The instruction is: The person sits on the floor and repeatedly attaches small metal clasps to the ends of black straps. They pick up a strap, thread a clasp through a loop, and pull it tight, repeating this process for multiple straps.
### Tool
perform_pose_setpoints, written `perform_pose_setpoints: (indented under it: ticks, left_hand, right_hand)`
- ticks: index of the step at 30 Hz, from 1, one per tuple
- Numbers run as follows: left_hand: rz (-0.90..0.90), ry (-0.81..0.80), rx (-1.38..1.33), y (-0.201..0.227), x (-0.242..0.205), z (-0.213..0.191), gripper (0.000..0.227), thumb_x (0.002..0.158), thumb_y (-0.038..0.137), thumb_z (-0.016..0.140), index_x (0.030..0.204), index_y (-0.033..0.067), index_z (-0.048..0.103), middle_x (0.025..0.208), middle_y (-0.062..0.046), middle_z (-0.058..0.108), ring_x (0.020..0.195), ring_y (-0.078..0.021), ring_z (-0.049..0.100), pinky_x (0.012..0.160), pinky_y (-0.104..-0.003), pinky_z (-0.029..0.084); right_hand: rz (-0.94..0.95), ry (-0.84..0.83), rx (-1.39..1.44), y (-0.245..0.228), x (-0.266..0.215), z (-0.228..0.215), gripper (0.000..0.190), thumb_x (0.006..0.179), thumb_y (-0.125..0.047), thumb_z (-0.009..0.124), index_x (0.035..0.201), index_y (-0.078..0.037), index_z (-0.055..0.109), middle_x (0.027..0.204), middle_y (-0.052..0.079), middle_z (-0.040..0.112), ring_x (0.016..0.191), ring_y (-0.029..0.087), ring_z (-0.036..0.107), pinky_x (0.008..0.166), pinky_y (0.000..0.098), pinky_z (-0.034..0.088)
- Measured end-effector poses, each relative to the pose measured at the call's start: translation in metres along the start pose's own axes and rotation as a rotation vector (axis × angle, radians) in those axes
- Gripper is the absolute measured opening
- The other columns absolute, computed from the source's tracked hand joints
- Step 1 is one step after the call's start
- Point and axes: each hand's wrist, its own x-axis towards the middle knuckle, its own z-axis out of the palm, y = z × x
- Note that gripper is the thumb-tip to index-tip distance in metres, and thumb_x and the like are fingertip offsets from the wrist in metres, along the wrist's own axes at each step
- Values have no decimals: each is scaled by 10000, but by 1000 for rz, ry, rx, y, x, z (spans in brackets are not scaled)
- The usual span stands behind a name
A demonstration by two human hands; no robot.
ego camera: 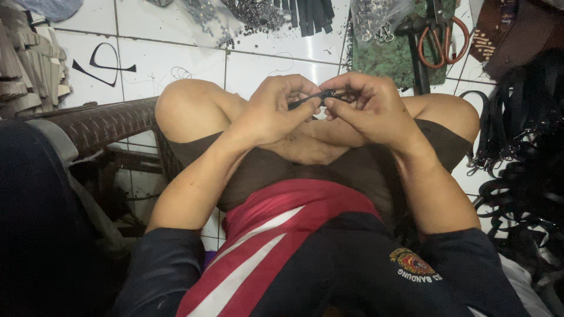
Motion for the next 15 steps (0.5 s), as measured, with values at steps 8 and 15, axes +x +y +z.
perform_pose_setpoints:
  ticks: [8,15]
  left_hand:
    - [-45,64,149,4,-5,5,224,933,146,635,1063,-24,697,741,-113,688,699,-165,679,616,-292,550]
    - [-14,83,88,0,2,-1,187,909,122,658,1043,9,724,720,-76,716,694,-161,714,675,-282,572]
  right_hand:
    - [-32,35,-101,1,4,2,301,904,57,730,1196,96,672,883,187,737,758,159,701,712,283,599]
    - [26,50,-46,5,9,2,284,899,32,759,1168,78,680,871,189,740,744,171,723,719,275,618]
